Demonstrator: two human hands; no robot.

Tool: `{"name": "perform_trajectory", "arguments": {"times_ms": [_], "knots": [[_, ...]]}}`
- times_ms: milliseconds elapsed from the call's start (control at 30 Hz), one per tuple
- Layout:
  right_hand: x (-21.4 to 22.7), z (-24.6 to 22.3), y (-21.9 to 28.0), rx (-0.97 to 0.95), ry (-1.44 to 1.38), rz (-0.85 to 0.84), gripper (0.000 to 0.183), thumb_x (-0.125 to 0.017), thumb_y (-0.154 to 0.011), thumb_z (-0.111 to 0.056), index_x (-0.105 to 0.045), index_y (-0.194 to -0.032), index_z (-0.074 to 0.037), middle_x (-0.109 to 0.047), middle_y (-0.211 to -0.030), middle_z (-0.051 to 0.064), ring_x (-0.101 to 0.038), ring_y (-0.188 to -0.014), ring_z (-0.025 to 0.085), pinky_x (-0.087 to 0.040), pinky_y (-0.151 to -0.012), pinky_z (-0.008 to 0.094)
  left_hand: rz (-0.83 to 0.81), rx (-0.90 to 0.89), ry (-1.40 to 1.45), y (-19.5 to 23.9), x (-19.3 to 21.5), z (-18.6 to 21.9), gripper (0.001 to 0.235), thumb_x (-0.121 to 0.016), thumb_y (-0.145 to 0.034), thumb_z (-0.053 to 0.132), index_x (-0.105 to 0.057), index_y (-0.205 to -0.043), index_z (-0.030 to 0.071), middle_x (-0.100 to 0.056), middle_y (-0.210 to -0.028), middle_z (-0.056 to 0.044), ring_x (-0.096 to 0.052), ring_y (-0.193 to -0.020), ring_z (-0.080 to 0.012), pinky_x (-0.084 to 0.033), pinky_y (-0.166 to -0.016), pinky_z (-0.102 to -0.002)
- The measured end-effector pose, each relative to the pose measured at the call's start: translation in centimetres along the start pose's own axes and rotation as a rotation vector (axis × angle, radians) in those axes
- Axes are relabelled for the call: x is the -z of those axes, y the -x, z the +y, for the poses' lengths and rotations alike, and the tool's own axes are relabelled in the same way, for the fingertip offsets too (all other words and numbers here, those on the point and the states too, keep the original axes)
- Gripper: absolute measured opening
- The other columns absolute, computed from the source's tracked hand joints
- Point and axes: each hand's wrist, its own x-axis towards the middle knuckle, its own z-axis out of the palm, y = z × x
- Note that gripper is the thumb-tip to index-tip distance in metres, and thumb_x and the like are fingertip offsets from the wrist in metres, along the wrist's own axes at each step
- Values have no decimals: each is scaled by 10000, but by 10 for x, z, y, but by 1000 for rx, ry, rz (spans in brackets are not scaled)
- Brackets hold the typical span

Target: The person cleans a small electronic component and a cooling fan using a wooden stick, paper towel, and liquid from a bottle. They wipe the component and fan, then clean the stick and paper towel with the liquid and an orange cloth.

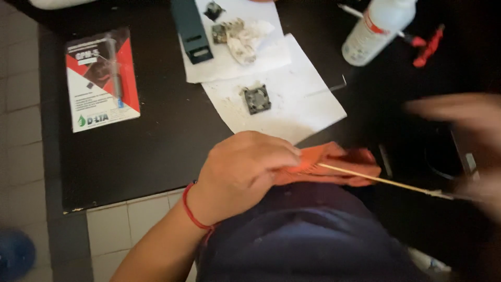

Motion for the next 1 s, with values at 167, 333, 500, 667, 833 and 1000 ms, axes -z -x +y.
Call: {"name": "perform_trajectory", "arguments": {"times_ms": [167, 333, 500, 667, 833, 1000], "knots": [[-72, -69, -39, -16, -77, -299, 178, -580, -943, -300, -655, -1054, -183, -671, -898, -16, -666, -787, 183, -511, -723, 324, 5, -335, 125, -10, -5, 10, 51, -564, -1007, -38, -592, -969, -16, -580, -817, -115, -506, -598, -244, -449, -537, -352], [-75, -65, -36, -50, -318, -315, 297, -447, -1001, -322, -656, -962, -115, -555, -683, -43, -557, -539, 102, -456, -535, 244, 57, -109, -90, 17, 5, 6, 226, -481, -958, -13, -688, -999, 69, -690, -1137, -110, -712, -987, -250, -579, -843, -358], [-85, -67, -38, -18, -342, -338, 344, -378, -1017, -353, -636, -922, -146, -618, -711, -60, -607, -537, 103, -472, -567, 248, -14, -31, 74, 11, 3, 13, 238, -426, -1018, 183, -625, -1020, 52, -678, -1162, -155, -710, -1055, -301, -549, -913, -415], [-89, -69, -34, -131, -292, -383, 427, -341, -1035, -410, -663, -846, -203, -690, -761, -95, -722, -601, 88, -340, -982, 481, -38, 1, 178, 10, -8, 12, 213, -454, -1030, 234, -567, -1017, 53, -671, -1165, -158, -703, -1084, -319, -530, -960, -427], [-94, -72, -35, -107, -425, -401, 404, -360, -1032, -367, -576, -773, -144, -576, -667, -53, -599, -544, 95, -483, -618, 228, -47, -10, 245, 8, -11, 15, 175, -462, -998, 162, -553, -938, 25, -654, -1022, -141, -663, -901, -288, -516, -867, -407], [-103, -67, -32, -77, -457, -415, 381, -394, -1031, -342, -522, -734, -142, -475, -624, -54, -478, -528, 105, -430, -543, 253, -62, -5, 305, 12, -18, 14, 163, -456, -997, 153, -525, -904, 39, -623, -986, -115, -639, -911, -273, -504, -895, -393]]}}
